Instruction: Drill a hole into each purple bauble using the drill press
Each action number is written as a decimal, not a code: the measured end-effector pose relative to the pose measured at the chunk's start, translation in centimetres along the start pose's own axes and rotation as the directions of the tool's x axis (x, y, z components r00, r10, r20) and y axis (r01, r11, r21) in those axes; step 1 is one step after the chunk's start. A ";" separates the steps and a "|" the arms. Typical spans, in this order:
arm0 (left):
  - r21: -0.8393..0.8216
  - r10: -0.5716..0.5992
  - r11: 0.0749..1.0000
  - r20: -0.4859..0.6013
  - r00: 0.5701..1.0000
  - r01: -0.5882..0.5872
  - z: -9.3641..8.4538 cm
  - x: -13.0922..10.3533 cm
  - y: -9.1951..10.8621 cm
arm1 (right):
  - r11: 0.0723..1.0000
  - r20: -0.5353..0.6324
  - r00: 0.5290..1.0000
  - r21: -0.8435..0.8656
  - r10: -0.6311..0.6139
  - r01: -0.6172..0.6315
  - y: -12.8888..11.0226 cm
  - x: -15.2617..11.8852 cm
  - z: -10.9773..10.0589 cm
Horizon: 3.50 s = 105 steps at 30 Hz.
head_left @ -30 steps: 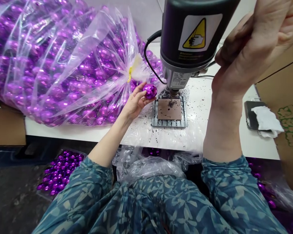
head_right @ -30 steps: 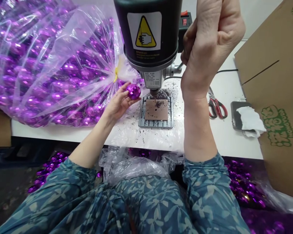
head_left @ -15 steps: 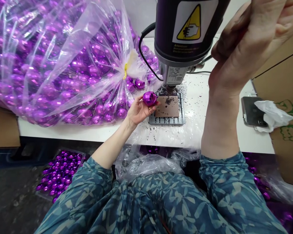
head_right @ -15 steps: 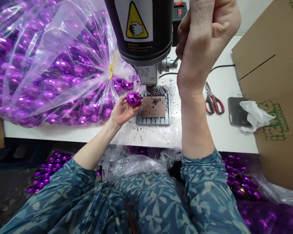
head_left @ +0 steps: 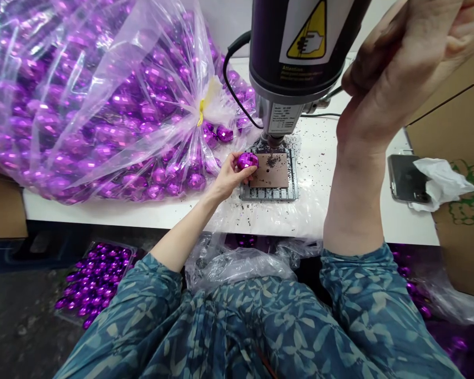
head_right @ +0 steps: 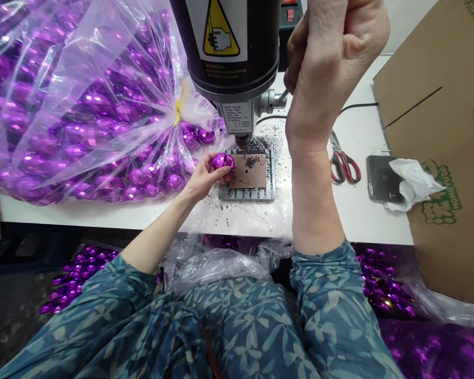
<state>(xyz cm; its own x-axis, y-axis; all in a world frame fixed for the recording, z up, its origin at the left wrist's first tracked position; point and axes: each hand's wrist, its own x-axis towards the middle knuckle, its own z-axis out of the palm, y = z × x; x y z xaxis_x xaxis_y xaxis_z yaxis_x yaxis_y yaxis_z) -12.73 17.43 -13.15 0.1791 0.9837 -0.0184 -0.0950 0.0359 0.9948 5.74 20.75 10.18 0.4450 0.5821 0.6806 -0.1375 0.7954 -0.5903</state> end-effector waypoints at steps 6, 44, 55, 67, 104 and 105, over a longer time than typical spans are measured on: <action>0.017 0.063 0.998 0.077 0.995 -0.065 0.5 1.1 -0.9 | 0.999 0.005 1.000 0.043 0.012 -0.012 -0.2 -0.2 0.0; 0.311 0.348 0.875 0.128 0.929 -0.370 4.5 1.5 -2.0 | 0.956 0.110 0.950 0.046 -0.293 0.290 1.6 -2.0 -2.2; 0.281 0.347 0.887 0.120 0.930 -0.367 4.6 1.6 -2.4 | 0.898 0.004 0.898 -0.022 -0.440 0.440 2.3 -5.1 -3.5; 0.275 0.313 0.903 0.101 0.944 -0.329 4.8 1.3 -1.8 | 0.893 -0.015 0.893 -0.020 -0.451 0.450 4.2 -6.7 -5.8; 0.763 0.216 0.637 -0.317 0.923 0.113 -5.0 12.6 1.8 | 0.994 0.021 0.996 -0.056 -0.090 0.091 -0.2 -1.0 -0.6; 0.766 0.188 0.624 -0.342 0.921 0.158 -4.9 13.2 1.7 | 0.994 0.015 0.994 -0.037 -0.105 0.106 -0.1 -1.0 -0.6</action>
<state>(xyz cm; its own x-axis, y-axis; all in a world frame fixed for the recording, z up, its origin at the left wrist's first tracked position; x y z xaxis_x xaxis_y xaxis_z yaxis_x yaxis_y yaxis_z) -15.33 31.37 -12.19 -0.1882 0.9727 0.1355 0.7187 0.0424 0.6941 5.83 19.99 9.35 0.4441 0.4977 0.7451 -0.0567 0.8455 -0.5310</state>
